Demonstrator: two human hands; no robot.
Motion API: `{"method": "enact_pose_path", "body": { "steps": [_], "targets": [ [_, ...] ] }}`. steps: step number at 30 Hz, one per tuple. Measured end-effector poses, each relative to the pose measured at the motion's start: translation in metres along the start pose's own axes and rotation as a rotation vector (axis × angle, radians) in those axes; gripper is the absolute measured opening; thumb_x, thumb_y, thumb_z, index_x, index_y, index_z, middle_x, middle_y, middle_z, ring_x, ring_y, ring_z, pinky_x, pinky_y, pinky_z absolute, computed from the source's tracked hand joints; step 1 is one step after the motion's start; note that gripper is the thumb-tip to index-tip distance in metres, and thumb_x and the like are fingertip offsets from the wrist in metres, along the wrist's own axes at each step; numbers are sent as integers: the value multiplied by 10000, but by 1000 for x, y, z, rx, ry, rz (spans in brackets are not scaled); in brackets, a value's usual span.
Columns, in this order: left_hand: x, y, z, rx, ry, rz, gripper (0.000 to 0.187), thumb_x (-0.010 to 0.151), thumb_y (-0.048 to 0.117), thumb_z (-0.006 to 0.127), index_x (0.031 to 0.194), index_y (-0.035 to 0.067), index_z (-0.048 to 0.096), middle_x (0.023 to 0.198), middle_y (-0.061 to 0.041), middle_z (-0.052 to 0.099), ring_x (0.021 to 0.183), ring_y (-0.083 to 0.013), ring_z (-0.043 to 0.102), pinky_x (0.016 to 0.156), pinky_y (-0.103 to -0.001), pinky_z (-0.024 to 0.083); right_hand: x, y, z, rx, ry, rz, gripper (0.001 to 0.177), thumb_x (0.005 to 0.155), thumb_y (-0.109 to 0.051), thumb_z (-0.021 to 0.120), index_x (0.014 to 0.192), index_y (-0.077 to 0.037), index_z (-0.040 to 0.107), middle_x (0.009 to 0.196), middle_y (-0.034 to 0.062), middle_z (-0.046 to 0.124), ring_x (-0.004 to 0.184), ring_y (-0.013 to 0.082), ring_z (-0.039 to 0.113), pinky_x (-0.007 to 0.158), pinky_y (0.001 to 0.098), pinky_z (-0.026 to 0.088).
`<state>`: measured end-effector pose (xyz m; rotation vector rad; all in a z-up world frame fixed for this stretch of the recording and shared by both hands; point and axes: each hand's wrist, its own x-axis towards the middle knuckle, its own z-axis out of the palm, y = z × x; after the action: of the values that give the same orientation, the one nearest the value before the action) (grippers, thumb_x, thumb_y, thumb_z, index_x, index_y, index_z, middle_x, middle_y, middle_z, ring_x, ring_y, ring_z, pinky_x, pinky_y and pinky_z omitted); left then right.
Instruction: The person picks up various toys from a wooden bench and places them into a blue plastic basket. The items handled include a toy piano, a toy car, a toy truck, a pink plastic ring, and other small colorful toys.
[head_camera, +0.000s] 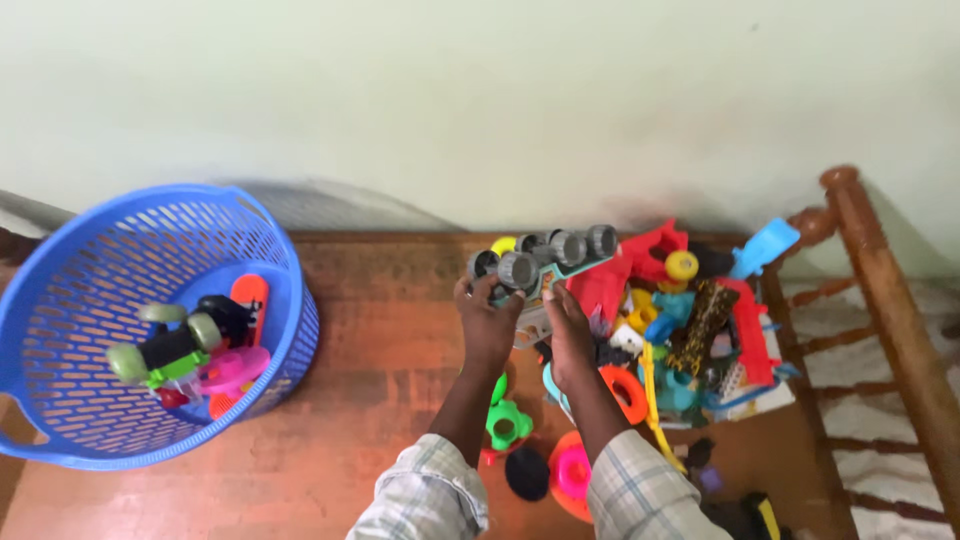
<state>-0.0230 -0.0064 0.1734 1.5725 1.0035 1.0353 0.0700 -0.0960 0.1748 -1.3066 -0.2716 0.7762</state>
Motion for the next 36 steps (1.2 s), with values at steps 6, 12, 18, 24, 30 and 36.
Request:
{"method": "enact_pose_path", "body": {
  "steps": [6, 12, 18, 24, 30, 36],
  "targets": [
    [14, 81, -13, -89, 29, 135, 483, 795, 196, 837, 1233, 82, 670, 1547, -297, 317, 1405, -410, 410, 1131, -441, 381, -13, -72, 24, 81, 55, -92, 706, 922, -358, 650, 1517, -22, 477, 1373, 152, 581, 1152, 257, 563, 922, 424, 449],
    [24, 156, -33, -260, -38, 188, 457, 803, 185, 812, 1234, 101, 685, 1594, -271, 286, 1405, -375, 444, 1142, -418, 376, -29, -140, 47, 109, -43, -322, 652, 962, -300, 624, 1505, 13, 443, 1427, 112, 585, 1294, 199, 547, 1095, 366, 413],
    [26, 223, -59, -361, -93, 283, 431, 855, 183, 771, 1266, 119, 658, 1604, -230, 280, 1358, -309, 482, 1092, -393, 449, -57, -206, 69, 129, -122, -415, 630, 980, -278, 606, 1511, 24, 451, 1395, 120, 600, 1255, 192, 569, 1058, 368, 442],
    [29, 266, -83, -363, -94, 366, 443, 868, 144, 769, 1294, 106, 655, 1602, -222, 261, 1434, -297, 433, 1119, -399, 425, -75, -245, 90, 136, -181, -487, 611, 977, -282, 605, 1492, 16, 464, 1347, 99, 615, 1220, 181, 578, 1039, 359, 455],
    [26, 280, -96, -439, -103, 389, 501, 847, 109, 766, 1321, 118, 603, 1592, -205, 247, 1364, -282, 512, 1046, -387, 515, -81, -260, 103, 126, -182, -496, 599, 972, -282, 622, 1479, 9, 487, 1309, 77, 620, 1184, 161, 576, 1017, 348, 453],
    [21, 284, -99, -439, -126, 394, 507, 840, 90, 774, 1318, 105, 605, 1594, -200, 237, 1381, -290, 494, 1046, -400, 526, -87, -259, 99, 143, -191, -507, 622, 960, -283, 630, 1488, 7, 474, 1304, 76, 616, 1180, 160, 578, 1014, 347, 457]
  ]
}}
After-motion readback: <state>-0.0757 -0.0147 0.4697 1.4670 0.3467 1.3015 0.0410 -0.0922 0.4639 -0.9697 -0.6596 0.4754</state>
